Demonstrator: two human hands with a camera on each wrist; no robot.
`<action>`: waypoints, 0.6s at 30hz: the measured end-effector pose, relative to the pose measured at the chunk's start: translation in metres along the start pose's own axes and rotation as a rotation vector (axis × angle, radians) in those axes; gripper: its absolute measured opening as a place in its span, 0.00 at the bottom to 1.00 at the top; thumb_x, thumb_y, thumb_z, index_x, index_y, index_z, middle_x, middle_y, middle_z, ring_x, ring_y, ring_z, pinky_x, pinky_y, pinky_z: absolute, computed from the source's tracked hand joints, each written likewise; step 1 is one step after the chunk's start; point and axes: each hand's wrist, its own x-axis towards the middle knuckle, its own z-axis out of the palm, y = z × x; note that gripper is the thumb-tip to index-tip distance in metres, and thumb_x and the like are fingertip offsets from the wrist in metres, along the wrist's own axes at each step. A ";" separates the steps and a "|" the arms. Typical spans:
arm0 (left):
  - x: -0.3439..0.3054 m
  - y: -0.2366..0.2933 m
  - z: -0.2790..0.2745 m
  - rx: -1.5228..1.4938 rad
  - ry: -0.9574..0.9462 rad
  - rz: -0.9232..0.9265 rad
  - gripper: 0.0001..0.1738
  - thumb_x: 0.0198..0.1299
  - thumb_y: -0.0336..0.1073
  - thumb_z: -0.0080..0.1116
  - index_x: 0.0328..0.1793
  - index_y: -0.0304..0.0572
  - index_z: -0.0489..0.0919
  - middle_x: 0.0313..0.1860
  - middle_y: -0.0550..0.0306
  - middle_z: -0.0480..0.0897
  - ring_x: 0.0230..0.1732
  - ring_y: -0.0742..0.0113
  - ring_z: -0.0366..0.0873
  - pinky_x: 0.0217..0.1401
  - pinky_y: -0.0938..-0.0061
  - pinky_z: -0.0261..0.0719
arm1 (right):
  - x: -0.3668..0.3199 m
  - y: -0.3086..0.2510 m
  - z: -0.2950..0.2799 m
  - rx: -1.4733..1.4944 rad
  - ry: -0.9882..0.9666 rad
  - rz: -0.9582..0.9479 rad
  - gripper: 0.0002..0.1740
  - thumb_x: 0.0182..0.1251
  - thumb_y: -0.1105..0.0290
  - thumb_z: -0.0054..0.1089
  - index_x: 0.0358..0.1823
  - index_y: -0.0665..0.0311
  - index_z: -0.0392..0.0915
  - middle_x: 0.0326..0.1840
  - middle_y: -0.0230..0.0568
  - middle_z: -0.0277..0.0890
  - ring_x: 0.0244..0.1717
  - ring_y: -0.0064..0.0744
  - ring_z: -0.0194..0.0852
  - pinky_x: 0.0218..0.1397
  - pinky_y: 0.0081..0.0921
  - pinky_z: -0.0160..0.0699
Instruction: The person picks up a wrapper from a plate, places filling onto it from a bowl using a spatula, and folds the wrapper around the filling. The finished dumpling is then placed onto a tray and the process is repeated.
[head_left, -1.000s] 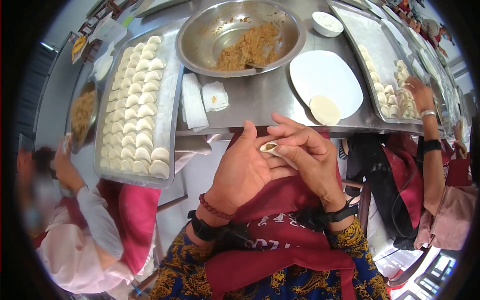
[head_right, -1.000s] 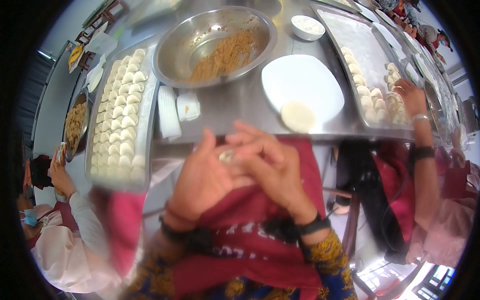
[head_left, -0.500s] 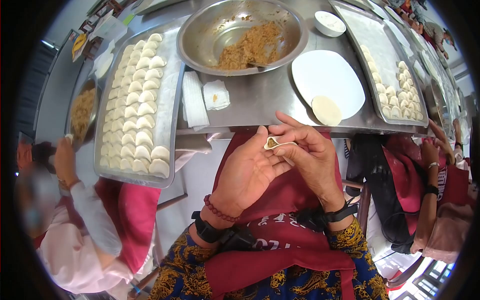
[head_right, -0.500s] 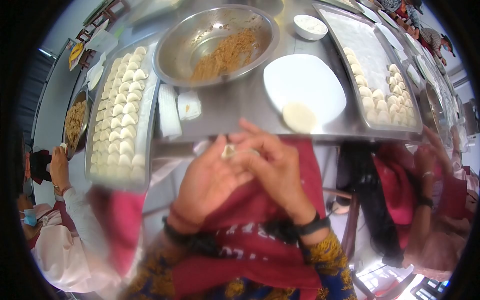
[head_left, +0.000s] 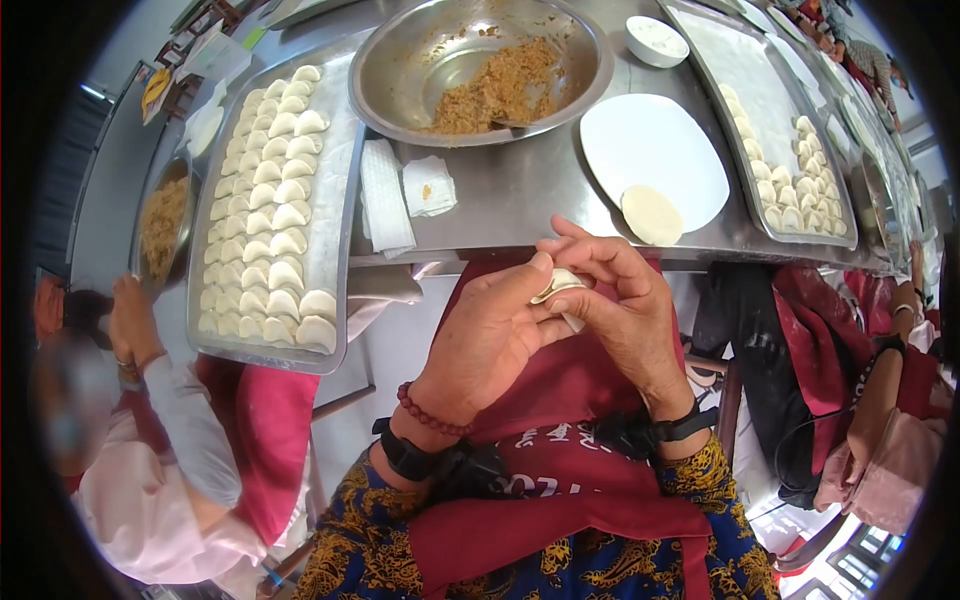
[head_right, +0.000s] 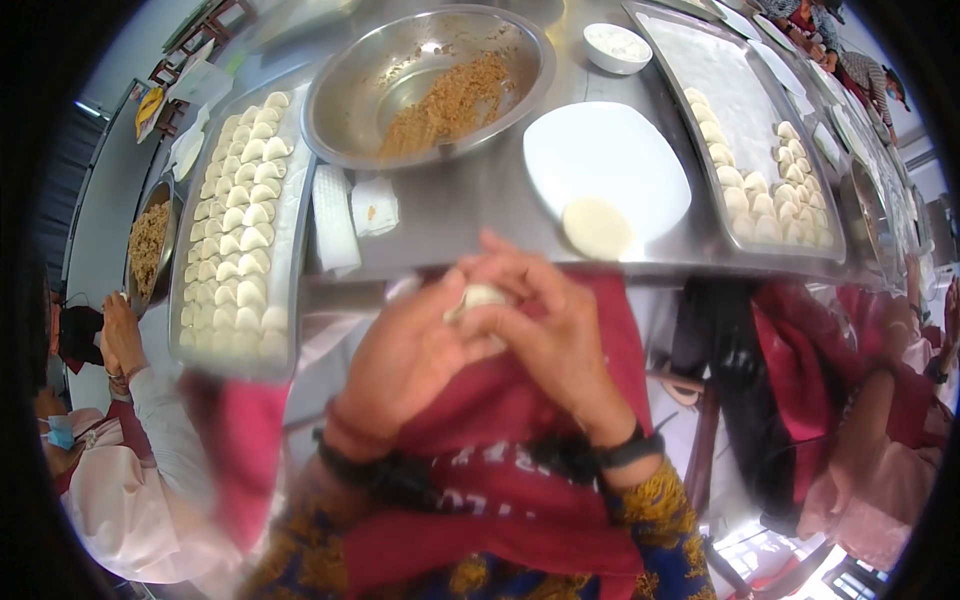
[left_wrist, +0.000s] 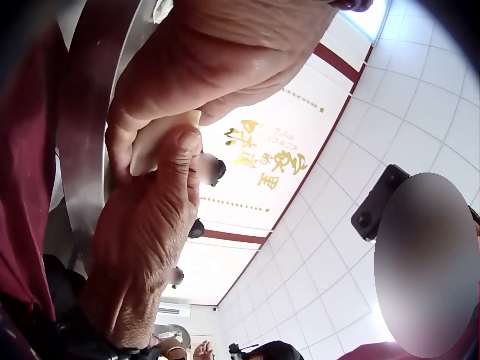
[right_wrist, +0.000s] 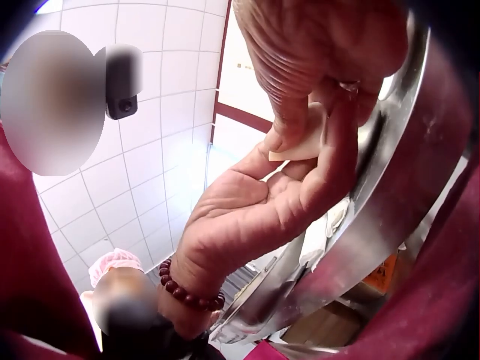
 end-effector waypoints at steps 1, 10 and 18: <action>0.000 0.001 -0.003 0.025 -0.014 -0.005 0.20 0.80 0.44 0.48 0.63 0.33 0.76 0.56 0.55 0.79 0.57 0.66 0.78 0.67 0.57 0.76 | 0.000 -0.002 0.000 0.000 0.001 0.001 0.13 0.62 0.84 0.68 0.48 0.67 0.84 0.66 0.51 0.79 0.77 0.43 0.65 0.71 0.31 0.74; 0.005 0.004 -0.006 0.032 -0.074 -0.082 0.32 0.81 0.57 0.38 0.69 0.33 0.69 0.58 0.53 0.76 0.55 0.65 0.78 0.68 0.54 0.77 | -0.001 -0.006 -0.002 -0.180 -0.095 0.071 0.23 0.59 0.81 0.70 0.58 0.67 0.84 0.75 0.53 0.71 0.80 0.40 0.62 0.75 0.34 0.67; 0.006 -0.001 -0.005 -0.029 -0.060 -0.079 0.33 0.80 0.59 0.37 0.67 0.34 0.69 0.60 0.50 0.76 0.59 0.61 0.77 0.68 0.53 0.77 | 0.000 -0.003 -0.003 -0.025 -0.076 0.010 0.12 0.62 0.82 0.68 0.48 0.67 0.87 0.60 0.47 0.84 0.80 0.46 0.62 0.78 0.40 0.66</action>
